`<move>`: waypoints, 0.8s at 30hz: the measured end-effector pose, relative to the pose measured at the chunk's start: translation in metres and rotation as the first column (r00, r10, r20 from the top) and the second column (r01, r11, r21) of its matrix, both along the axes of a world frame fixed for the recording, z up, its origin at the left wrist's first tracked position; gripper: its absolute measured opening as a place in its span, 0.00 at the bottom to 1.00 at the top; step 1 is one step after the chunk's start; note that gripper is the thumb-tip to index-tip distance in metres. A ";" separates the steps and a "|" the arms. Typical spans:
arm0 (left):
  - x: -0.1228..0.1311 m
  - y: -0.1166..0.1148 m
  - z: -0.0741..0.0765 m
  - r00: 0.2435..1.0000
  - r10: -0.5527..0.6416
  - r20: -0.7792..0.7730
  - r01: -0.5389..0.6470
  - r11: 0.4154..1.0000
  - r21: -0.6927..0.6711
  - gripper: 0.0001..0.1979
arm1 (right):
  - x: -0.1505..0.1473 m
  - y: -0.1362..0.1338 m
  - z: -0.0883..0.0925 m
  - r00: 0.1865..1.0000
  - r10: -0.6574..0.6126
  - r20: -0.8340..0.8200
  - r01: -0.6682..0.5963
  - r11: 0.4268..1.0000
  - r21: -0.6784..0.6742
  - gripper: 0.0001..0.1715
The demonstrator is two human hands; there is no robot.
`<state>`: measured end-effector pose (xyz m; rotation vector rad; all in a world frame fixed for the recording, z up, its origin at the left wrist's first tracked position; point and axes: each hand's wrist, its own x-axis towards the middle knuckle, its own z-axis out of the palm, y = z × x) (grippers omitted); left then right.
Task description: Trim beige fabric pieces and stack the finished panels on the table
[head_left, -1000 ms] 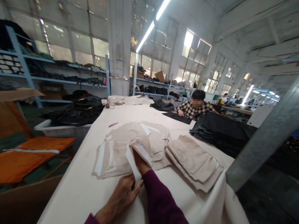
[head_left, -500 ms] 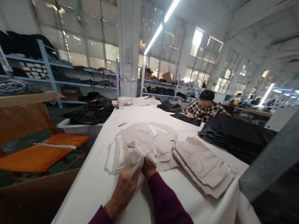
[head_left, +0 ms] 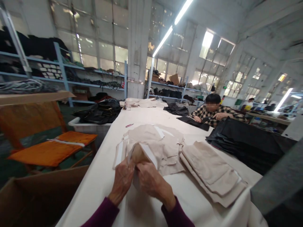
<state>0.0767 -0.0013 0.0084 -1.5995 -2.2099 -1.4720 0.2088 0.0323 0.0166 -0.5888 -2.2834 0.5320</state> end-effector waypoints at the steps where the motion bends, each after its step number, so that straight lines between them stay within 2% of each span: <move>1: 0.002 -0.002 0.003 1.000 0.015 0.015 -0.015 1.000 0.002 0.19 | 0.002 -0.006 0.002 1.000 -0.021 -0.004 0.022 0.997 0.076 0.12; 2: 0.005 -0.004 0.006 1.000 0.017 0.020 -0.018 1.000 0.013 0.19 | 0.005 -0.009 0.004 0.994 -0.089 -0.061 0.098 0.983 0.155 0.14; 4: 0.011 -0.007 0.008 1.000 -0.022 0.002 0.022 0.998 0.054 0.19 | 0.009 -0.005 0.010 0.926 -0.276 -0.260 0.338 0.911 0.236 0.19; 6: 0.015 -0.007 0.007 0.996 -0.088 -0.026 0.090 0.991 0.100 0.19 | 0.013 0.007 0.018 0.820 -0.421 -0.388 0.524 0.826 0.208 0.28; 7: 0.016 -0.007 0.006 0.993 -0.115 -0.035 0.119 0.985 0.123 0.19 | 0.015 0.014 0.023 0.799 -0.459 -0.388 0.550 0.819 0.164 0.31; 9: 0.017 -0.007 0.004 0.991 -0.133 -0.030 0.136 0.980 0.146 0.19 | 0.015 0.021 0.032 0.854 -0.427 -0.296 0.448 0.894 0.004 0.28; 11: 0.017 -0.009 0.005 0.991 -0.129 0.022 0.126 0.986 0.113 0.19 | 0.014 0.017 0.038 0.940 -0.268 -0.212 0.223 0.952 -0.212 0.17; 12: 0.017 -0.010 0.007 0.987 -0.147 0.060 0.142 0.986 0.083 0.19 | 0.012 0.011 0.041 0.968 -0.158 -0.194 0.092 0.945 -0.312 0.14; 14: 0.017 -0.013 0.012 0.968 -0.204 0.146 0.202 0.979 0.026 0.19 | 0.009 -0.001 0.042 0.972 0.018 -0.235 -0.123 0.890 -0.439 0.12; 16: 0.017 -0.016 0.015 0.954 -0.215 0.208 0.217 0.976 0.013 0.20 | 0.007 -0.009 0.040 0.948 0.081 -0.309 -0.229 0.847 -0.479 0.12; 17: 0.016 -0.016 0.016 0.957 -0.186 0.223 0.188 0.982 0.014 0.21 | 0.007 -0.010 0.037 0.945 0.076 -0.317 -0.226 0.852 -0.472 0.10; 18: 0.016 -0.016 0.016 0.964 -0.139 0.228 0.139 0.990 0.015 0.22 | 0.007 -0.009 0.035 0.954 0.040 -0.298 -0.174 0.882 -0.437 0.08; 20: 0.017 -0.015 0.015 0.977 -0.065 0.204 0.062 0.998 0.021 0.23 | 0.006 -0.006 0.029 0.970 -0.116 -0.216 0.058 0.964 -0.259 0.12; 21: 0.018 -0.014 0.014 0.981 -0.062 0.185 0.058 0.998 0.025 0.23 | 0.005 -0.004 0.027 0.958 -0.221 -0.185 0.200 0.972 -0.126 0.14; 23: 0.021 -0.013 0.010 0.979 -0.144 0.143 0.136 0.989 0.062 0.23 | 0.001 -0.005 0.022 0.901 -0.393 -0.184 0.417 0.902 0.116 0.16; 24: 0.022 -0.013 0.008 0.969 -0.217 0.121 0.207 0.974 0.094 0.23 | -0.002 -0.008 0.020 0.880 -0.436 -0.188 0.468 0.863 0.191 0.15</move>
